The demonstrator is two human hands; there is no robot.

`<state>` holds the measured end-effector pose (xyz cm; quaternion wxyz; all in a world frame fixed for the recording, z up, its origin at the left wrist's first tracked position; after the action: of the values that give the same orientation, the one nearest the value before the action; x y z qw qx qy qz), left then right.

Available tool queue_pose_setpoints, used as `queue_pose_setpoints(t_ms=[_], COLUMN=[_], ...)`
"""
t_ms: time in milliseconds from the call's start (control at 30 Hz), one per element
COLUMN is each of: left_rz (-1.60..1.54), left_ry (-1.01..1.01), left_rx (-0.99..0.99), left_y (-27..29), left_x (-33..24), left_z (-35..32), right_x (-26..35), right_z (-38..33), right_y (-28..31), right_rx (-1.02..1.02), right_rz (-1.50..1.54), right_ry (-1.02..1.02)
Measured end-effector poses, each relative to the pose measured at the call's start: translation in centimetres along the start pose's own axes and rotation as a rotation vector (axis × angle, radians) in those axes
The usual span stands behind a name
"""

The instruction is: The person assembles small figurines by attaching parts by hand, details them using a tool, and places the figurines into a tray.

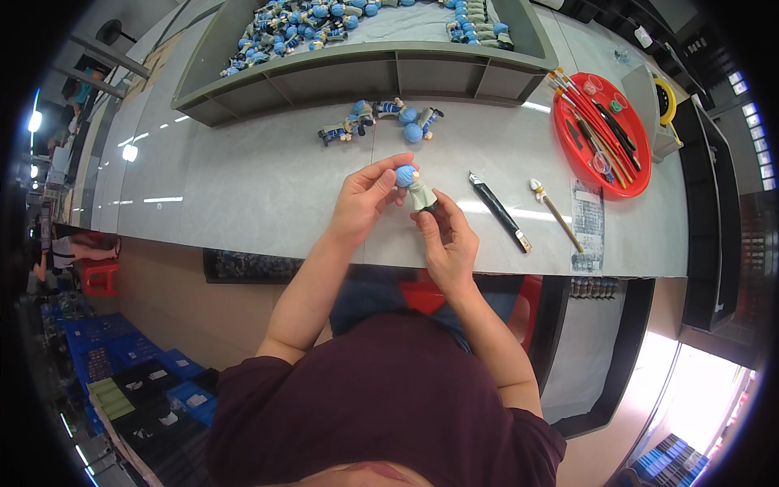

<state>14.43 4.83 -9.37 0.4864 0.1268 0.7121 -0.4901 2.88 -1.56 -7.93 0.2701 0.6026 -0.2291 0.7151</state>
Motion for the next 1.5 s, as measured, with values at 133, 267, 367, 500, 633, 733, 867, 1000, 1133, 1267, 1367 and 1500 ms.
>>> queue_pose_setpoints(t_ms=[133, 267, 367, 500, 633, 733, 867, 1000, 1133, 1267, 1367, 1500], left_rz=[-0.005, 0.001, 0.006, 0.013, 0.034, 0.045, 0.053, 0.058, 0.048, 0.070, 0.078, 0.085], left_ry=[-0.010, -0.016, -0.027, -0.061, -0.058, -0.057, -0.069, -0.071, -0.064, -0.065, -0.066, -0.055], left_rx=[0.014, 0.017, 0.021, 0.033, 0.024, -0.012, -0.004, -0.007, -0.018, -0.035, -0.050, -0.074], left_y=[-0.20, -0.22, -0.31, -0.46, -0.44, -0.36, -0.32, -0.07, -0.04, 0.02, 0.14, 0.41], left_x=[-0.08, -0.17, -0.29, -0.55, -0.56, -0.70, -0.76, -0.57, -0.55, -0.65, -0.58, -0.45], left_z=[-0.01, -0.01, -0.01, -0.04, -0.13, -0.14, -0.09, 0.09, 0.08, 0.08, 0.14, 0.22], right_x=[-0.01, 0.00, 0.07, 0.10, 0.21, 0.20, 0.17, 0.08, 0.22, 0.11, 0.45, 0.27], right_z=[0.04, 0.09, 0.16, 0.19, 0.17, 0.18, 0.20, 0.10, 0.11, 0.11, 0.07, 0.03], right_y=[0.04, 0.02, 0.05, 0.03, -0.02, 0.04, 0.02, -0.07, -0.10, -0.16, -0.32, -0.38], right_rx=[-0.009, -0.003, -0.005, -0.010, 0.000, -0.006, 0.001, 0.007, 0.015, 0.028, 0.035, 0.036], right_rz=[0.034, 0.009, 0.007, 0.016, -0.005, -0.006, -0.030, 0.032, 0.030, 0.053, 0.061, 0.032], right_ry=[-0.005, -0.003, -0.003, -0.012, -0.006, -0.011, -0.016, -0.004, 0.004, -0.008, -0.004, 0.032])
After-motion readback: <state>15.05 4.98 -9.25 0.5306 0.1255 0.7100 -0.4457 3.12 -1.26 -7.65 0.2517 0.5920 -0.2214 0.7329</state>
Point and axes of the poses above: each hand's wrist, its own z-axis towards the middle knuckle, its own y-axis out of the back of the hand, x = y × z, the point moved 10 cm from there along z, towards the middle knuckle, and after that the axes turned 3 degrees about -z, right-handed, at the moved point
